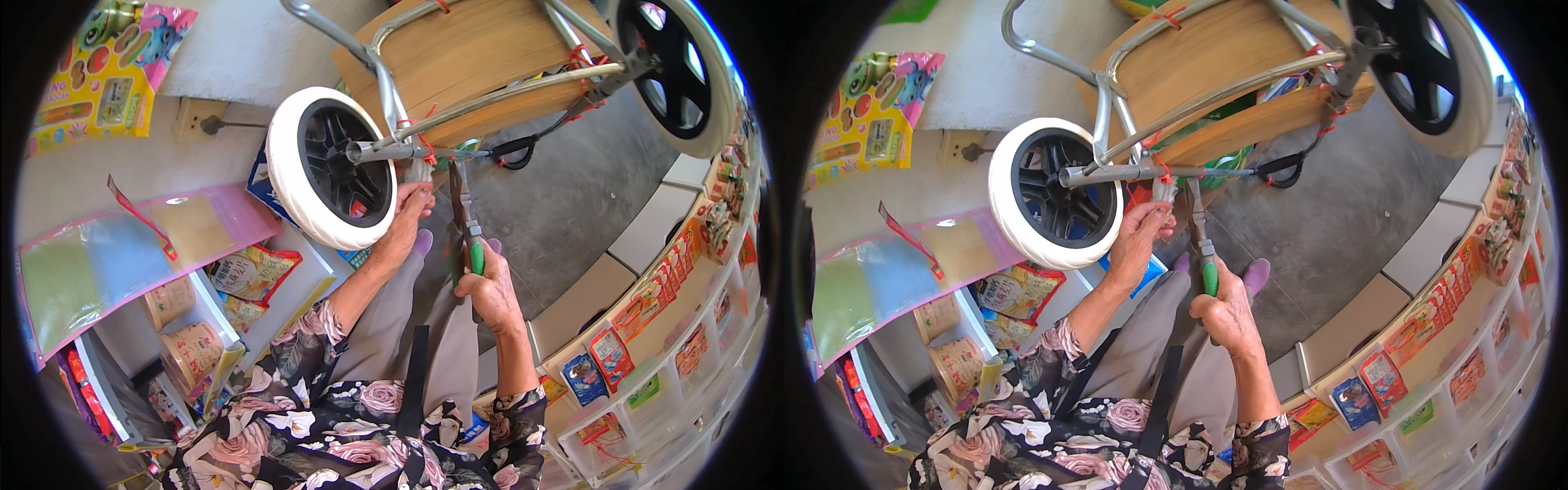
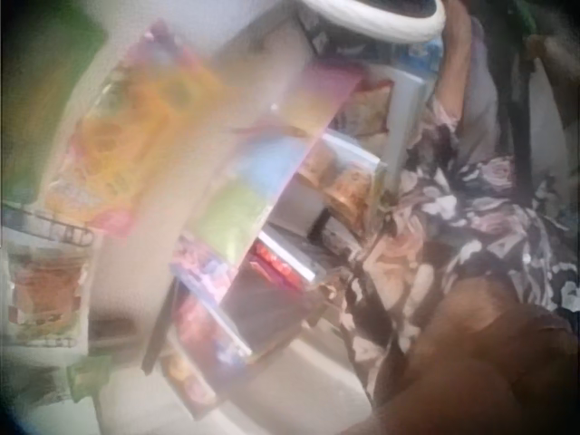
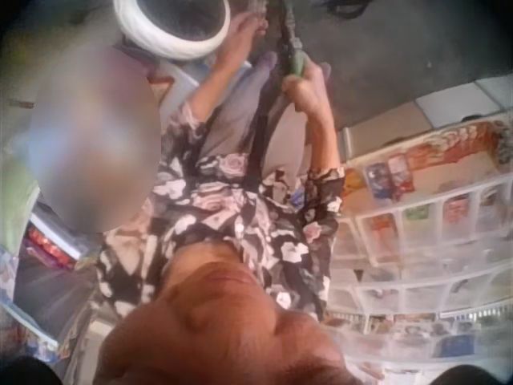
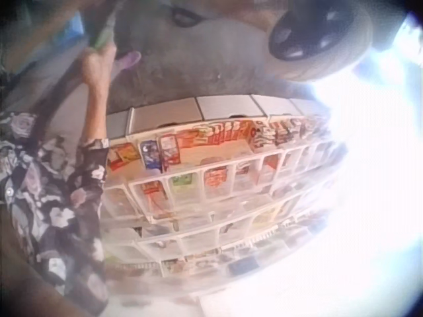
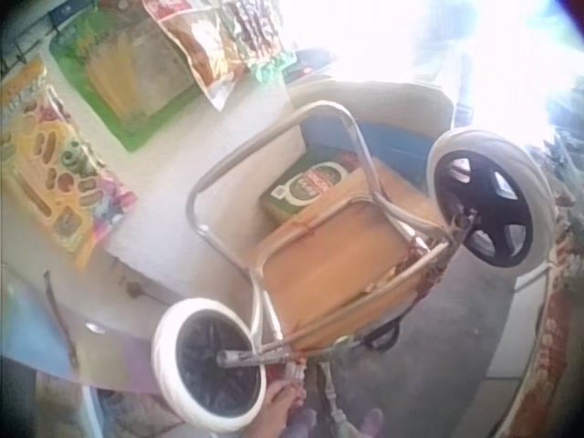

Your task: The person uses pliers to remove a white plastic piece from the axle of a small wooden cart. They then reposition the cart and use a white cloth to wipe the wooden seat and backrest surfaces.

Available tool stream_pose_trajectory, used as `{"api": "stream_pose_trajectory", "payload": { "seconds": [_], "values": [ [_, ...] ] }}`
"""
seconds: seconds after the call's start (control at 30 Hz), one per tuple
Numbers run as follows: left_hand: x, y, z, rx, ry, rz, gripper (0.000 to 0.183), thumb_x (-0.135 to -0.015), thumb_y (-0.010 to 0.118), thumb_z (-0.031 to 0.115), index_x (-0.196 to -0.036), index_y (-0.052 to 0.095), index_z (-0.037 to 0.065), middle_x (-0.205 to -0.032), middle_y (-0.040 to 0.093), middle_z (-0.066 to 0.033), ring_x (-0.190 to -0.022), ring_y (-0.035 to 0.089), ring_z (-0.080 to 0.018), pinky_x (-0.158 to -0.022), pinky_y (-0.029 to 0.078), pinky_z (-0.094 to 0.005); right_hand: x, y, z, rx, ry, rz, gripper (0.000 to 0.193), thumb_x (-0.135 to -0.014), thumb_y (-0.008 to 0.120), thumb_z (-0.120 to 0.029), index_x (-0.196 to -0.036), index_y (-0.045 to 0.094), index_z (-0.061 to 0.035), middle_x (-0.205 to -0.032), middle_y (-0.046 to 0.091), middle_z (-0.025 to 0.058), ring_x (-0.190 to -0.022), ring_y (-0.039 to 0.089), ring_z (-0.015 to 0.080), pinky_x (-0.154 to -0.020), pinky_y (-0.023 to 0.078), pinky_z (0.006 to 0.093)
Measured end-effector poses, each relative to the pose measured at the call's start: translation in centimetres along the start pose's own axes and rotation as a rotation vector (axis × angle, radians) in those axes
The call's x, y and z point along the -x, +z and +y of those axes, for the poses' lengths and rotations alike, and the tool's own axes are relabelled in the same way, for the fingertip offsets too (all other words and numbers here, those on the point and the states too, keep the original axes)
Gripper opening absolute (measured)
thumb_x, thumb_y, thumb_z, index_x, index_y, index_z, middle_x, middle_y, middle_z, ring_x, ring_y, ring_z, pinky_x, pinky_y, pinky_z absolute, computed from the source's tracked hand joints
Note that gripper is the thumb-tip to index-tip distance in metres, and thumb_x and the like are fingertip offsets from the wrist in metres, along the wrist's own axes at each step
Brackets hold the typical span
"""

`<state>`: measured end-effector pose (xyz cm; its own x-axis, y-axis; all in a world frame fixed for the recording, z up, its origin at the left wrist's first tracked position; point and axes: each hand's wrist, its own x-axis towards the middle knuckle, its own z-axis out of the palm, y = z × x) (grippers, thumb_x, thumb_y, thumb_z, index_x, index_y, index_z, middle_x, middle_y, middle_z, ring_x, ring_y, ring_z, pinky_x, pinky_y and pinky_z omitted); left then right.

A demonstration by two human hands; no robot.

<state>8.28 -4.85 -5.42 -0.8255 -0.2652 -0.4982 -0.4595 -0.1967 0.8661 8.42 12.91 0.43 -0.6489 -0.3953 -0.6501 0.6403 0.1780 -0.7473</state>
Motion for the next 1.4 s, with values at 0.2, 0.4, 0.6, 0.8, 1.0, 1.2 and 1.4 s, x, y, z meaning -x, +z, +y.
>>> {"api": "stream_pose_trajectory", "payload": {
  "seconds": [0.2, 0.4, 0.6, 0.8, 1.0, 1.2, 1.4],
  "values": [
    [-1.3, 1.5, 0.8, -0.015, 0.039, 0.095, 0.025, -0.094, 0.052, 0.019, -0.109, 0.057, 0.000, -0.092, 0.060, -0.0051, -0.084, 0.058, -0.0100, -0.073, 0.049, -0.0237, -0.7, 0.6, 0.0, 0.320, -0.063, 0.089, 0.082, -0.059, 0.048, 0.000, -0.139, 0.028, 0.0025, -0.090, 0.057, 0.0219, -0.086, 0.056, 0.0359, -0.084, 0.043, 0.0351],
    [-1.3, 2.1, 1.2, 0.015, 0.099, 0.112, 0.025, -0.094, 0.051, 0.018, -0.111, 0.057, 0.002, -0.098, 0.060, -0.0038, -0.086, 0.058, -0.0102, -0.074, 0.049, -0.0239, -1.4, 0.5, 1.3, 0.423, -0.185, 0.144, 0.079, -0.061, 0.045, 0.003, -0.138, 0.029, 0.0006, -0.094, 0.049, 0.0205, -0.086, 0.048, 0.0332, -0.081, 0.040, 0.0346],
    [-0.8, 2.2, 1.8, -0.020, 0.115, 0.129, 0.025, -0.094, 0.050, 0.018, -0.111, 0.057, 0.001, -0.101, 0.061, -0.0049, -0.087, 0.058, -0.0114, -0.075, 0.049, -0.0255, -2.1, 0.4, 1.5, 0.564, -0.339, 0.206, 0.076, -0.062, 0.042, 0.006, -0.137, 0.034, -0.0021, -0.088, 0.056, 0.0214, -0.077, 0.054, 0.0345, -0.078, 0.044, 0.0350],
    [-0.9, 1.8, 1.9, -0.061, 0.163, 0.118, 0.024, -0.094, 0.051, 0.017, -0.108, 0.058, 0.000, -0.097, 0.062, -0.0059, -0.086, 0.058, -0.0115, -0.075, 0.049, -0.0259, -2.0, 0.2, 0.6, 0.487, -0.251, 0.149, 0.075, -0.061, 0.041, 0.007, -0.134, 0.038, -0.0032, -0.086, 0.055, 0.0211, -0.077, 0.054, 0.0341, -0.076, 0.044, 0.0340],
    [-1.2, 1.6, 2.1, -0.091, 0.136, 0.105, 0.024, -0.094, 0.051, 0.018, -0.108, 0.059, 0.000, -0.096, 0.062, -0.0062, -0.084, 0.059, -0.0120, -0.073, 0.050, -0.0259, -1.4, -0.8, -0.4, 0.499, -0.248, 0.089, 0.074, -0.061, 0.045, 0.008, -0.134, 0.035, 0.0016, -0.109, 0.051, 0.0257, -0.101, 0.051, 0.0425, -0.090, 0.040, 0.0421],
    [-1.0, 2.8, 4.0, 0.015, -0.041, 0.126, 0.033, -0.092, 0.054, 0.032, -0.105, 0.061, 0.003, -0.090, 0.062, -0.0056, -0.079, 0.060, -0.0119, -0.065, 0.050, -0.0241, -0.4, -1.4, 1.2, 0.411, -0.218, 0.121, 0.076, -0.059, 0.044, 0.008, -0.135, 0.037, -0.0014, -0.100, 0.054, 0.0235, -0.090, 0.054, 0.0391, -0.085, 0.043, 0.0384],
    [-2.0, 4.6, 4.9, -0.081, -0.049, 0.299, 0.040, -0.086, 0.061, 0.040, -0.095, 0.064, 0.002, -0.073, 0.060, -0.0025, -0.056, 0.058, -0.0082, -0.044, 0.044, -0.0190, 2.3, -1.3, 6.1, 0.352, -0.160, 0.178, 0.075, -0.061, 0.043, 0.006, -0.134, 0.037, -0.0022, -0.099, 0.057, 0.0239, -0.086, 0.058, 0.0372, -0.082, 0.045, 0.0350]
  ]
}}
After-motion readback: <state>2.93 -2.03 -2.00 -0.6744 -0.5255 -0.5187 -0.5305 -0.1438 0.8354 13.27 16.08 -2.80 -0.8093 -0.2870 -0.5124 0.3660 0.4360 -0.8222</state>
